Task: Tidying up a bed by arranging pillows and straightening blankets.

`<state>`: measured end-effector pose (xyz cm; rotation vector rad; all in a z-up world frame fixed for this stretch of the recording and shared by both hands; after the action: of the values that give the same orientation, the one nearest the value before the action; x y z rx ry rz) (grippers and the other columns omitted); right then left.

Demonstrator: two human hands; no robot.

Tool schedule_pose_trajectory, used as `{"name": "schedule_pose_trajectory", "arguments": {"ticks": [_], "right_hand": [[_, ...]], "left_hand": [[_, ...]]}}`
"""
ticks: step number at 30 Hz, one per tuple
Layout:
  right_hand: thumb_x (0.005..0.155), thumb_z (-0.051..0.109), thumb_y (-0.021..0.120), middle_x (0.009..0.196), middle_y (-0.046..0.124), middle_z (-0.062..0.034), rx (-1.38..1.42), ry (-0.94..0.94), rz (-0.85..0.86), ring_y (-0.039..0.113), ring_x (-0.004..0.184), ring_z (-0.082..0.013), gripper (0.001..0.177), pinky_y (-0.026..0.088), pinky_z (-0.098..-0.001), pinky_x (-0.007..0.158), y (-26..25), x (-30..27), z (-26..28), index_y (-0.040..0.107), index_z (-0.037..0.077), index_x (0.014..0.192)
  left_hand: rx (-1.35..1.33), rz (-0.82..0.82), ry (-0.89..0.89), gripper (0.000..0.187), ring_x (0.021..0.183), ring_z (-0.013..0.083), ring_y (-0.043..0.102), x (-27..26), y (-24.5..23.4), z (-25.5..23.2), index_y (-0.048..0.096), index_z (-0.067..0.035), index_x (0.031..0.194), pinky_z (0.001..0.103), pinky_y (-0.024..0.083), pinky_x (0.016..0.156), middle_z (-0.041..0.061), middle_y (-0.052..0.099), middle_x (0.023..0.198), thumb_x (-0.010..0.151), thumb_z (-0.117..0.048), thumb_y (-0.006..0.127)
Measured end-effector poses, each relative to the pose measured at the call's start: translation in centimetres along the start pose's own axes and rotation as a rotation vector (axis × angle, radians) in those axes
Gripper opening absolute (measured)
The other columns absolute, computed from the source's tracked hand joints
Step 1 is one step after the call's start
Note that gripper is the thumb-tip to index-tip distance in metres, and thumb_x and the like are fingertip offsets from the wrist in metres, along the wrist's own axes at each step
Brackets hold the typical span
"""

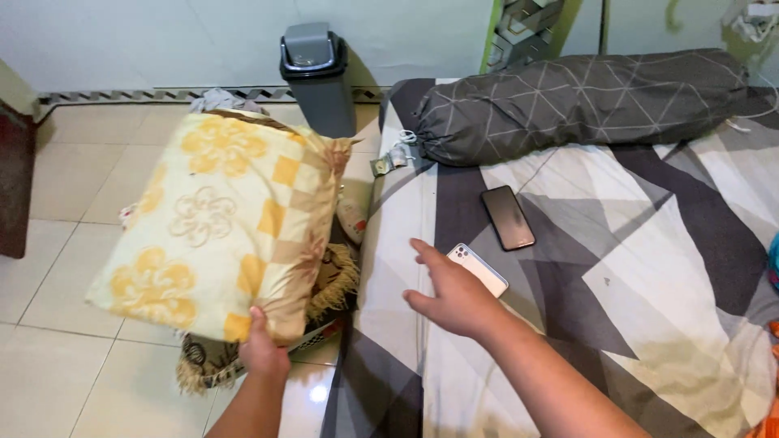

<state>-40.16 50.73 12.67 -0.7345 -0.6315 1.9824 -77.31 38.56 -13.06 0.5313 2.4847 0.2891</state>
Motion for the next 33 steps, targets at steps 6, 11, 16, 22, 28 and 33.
{"name": "schedule_pose_trajectory", "arguments": {"ticks": [6, 11, 16, 22, 28, 33], "right_hand": [[0.084, 0.033, 0.072, 0.149, 0.05, -0.0197, -0.082, -0.182, 0.054, 0.057, 0.13, -0.0359, 0.087, 0.047, -0.0411, 0.106, 2.2, -1.8, 5.9, 0.028, 0.014, 0.157], [0.085, 0.033, 0.071, 0.15, 0.048, -0.0205, -0.149, -0.157, 0.065, 0.054, 0.131, -0.0375, 0.087, 0.045, -0.0421, 0.107, 2.4, -3.2, 4.2, 0.027, 0.014, 0.157], [0.085, 0.033, 0.072, 0.148, 0.049, -0.0227, -0.189, -0.135, -0.012, 0.052, 0.133, -0.0385, 0.086, 0.045, -0.0431, 0.107, 0.3, -5.5, 1.7, 0.029, 0.013, 0.156], [0.082, 0.033, 0.073, 0.148, 0.051, -0.0202, -0.227, 0.046, -0.123, 0.056, 0.13, -0.0376, 0.086, 0.047, -0.0433, 0.106, -2.9, -9.7, -6.6, 0.032, 0.014, 0.155], [0.081, 0.036, 0.076, 0.15, 0.048, -0.0172, -0.417, 0.423, -0.2, 0.052, 0.133, -0.0363, 0.093, 0.046, -0.0475, 0.105, -7.1, -19.2, -19.1, 0.027, 0.014, 0.157], [0.082, 0.038, 0.075, 0.151, 0.048, -0.0139, -0.418, 0.672, -0.42, 0.046, 0.139, -0.0334, 0.09, 0.044, -0.052, 0.108, -10.2, -30.9, -28.2, 0.031, 0.013, 0.157]], "left_hand": [[0.285, -0.33, -0.002, 0.081, 0.113, 0.0301, 0.065, -3.7, 0.9, 0.8, 0.052, 0.008, 0.13, 0.04, 0.051, 0.099, 0.02, 0.064, 0.131, 0.084, -0.049, 0.087], [0.336, -0.462, -0.083, 0.089, 0.117, 0.0385, 0.065, -8.6, 3.5, 1.7, 0.045, 0.01, 0.137, 0.043, 0.055, 0.1, 0.028, 0.06, 0.135, 0.082, -0.048, 0.084], [0.368, -0.45, -0.095, 0.089, 0.127, 0.0413, 0.058, -10.6, 6.1, 2.0, 0.03, 0.004, 0.149, 0.044, 0.053, 0.105, 0.029, 0.048, 0.145, 0.088, -0.04, 0.078], [0.781, -0.34, 0.141, 0.099, 0.145, 0.04, 0.027, -12.9, 10.7, 5.0, 0.011, -0.001, 0.156, 0.06, 0.026, 0.115, 0.023, 0.013, 0.163, 0.089, -0.038, 0.073], [1.408, 0.551, 0.698, 0.101, 0.157, 0.0305, 0.008, -31.0, 23.9, 9.9, 0.015, -0.013, 0.161, 0.076, 0.007, 0.114, 0.008, 0.009, 0.171, 0.084, -0.038, 0.075], [1.344, 1.468, 1.274, 0.097, 0.158, 0.0351, 0.012, -50.4, 29.6, 16.8, 0.021, -0.026, 0.162, 0.071, 0.01, 0.12, 0.0, 0.015, 0.171, 0.083, -0.035, 0.076]]}}
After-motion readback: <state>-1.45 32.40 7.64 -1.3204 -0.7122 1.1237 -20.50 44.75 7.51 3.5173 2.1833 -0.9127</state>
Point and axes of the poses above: each hand's wrist, its own x-axis towards the middle knuckle, its own y-axis out of the palm, z = x × y, the point moved 9 cm from there along x, towards the middle knuckle
